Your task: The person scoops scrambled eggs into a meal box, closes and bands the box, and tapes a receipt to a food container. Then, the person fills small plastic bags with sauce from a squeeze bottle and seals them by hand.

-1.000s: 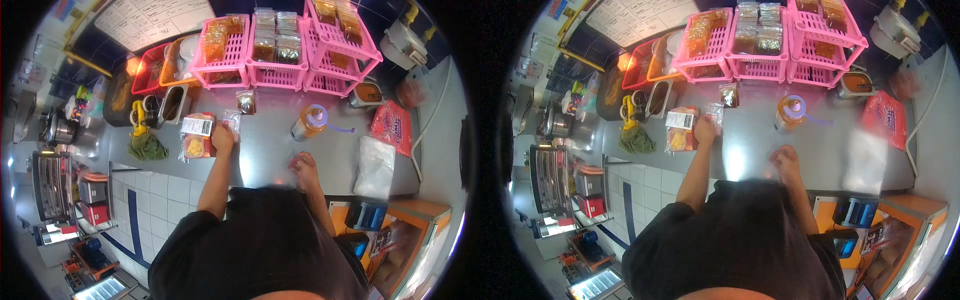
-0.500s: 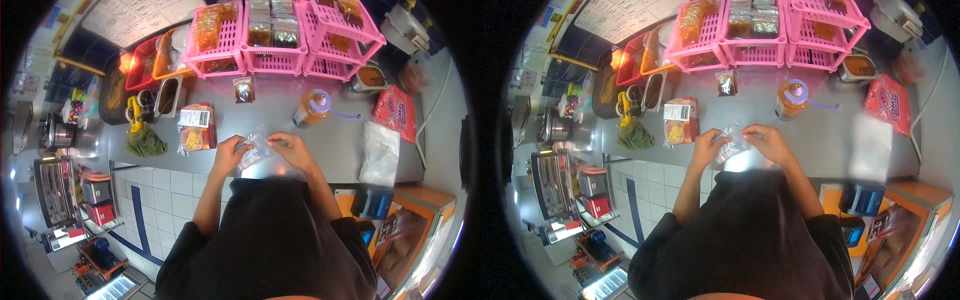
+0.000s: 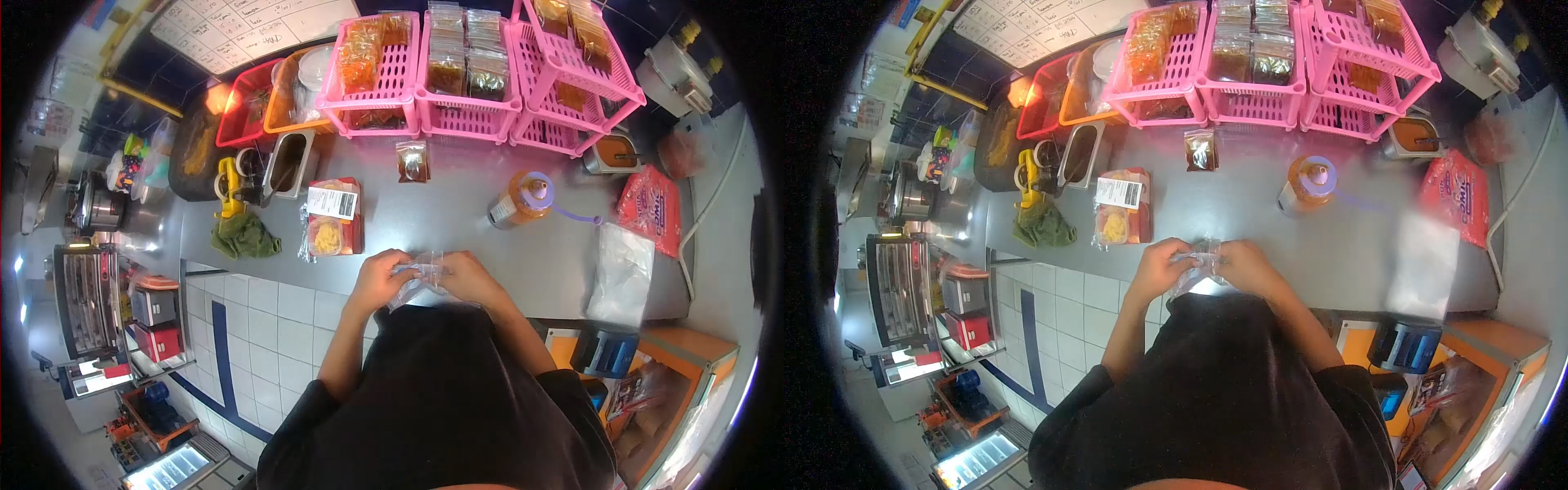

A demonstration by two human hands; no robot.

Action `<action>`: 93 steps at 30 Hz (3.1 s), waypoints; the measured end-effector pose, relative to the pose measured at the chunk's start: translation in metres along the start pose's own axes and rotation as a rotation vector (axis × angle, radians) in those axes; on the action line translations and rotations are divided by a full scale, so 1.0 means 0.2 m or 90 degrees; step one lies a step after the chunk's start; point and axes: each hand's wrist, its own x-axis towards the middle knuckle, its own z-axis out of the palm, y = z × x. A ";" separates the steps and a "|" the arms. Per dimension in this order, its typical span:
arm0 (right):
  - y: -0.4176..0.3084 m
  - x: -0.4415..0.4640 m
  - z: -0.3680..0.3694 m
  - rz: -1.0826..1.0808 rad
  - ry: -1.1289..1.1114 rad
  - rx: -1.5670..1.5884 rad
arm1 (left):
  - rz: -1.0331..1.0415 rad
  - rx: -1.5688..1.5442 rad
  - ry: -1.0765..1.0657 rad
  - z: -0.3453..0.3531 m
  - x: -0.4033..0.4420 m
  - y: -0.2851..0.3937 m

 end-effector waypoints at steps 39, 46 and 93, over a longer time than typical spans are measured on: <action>0.36 -0.18 0.51 0.305 0.486 0.115 | -0.250 -0.544 -0.083 -0.09 0.16 -0.28; 0.06 -0.63 0.54 0.224 0.286 0.353 | -0.285 -0.776 0.093 0.29 0.92 -0.05; 0.16 -0.40 1.06 0.160 1.015 0.919 | 0.037 -0.094 -0.403 0.42 -0.45 -0.10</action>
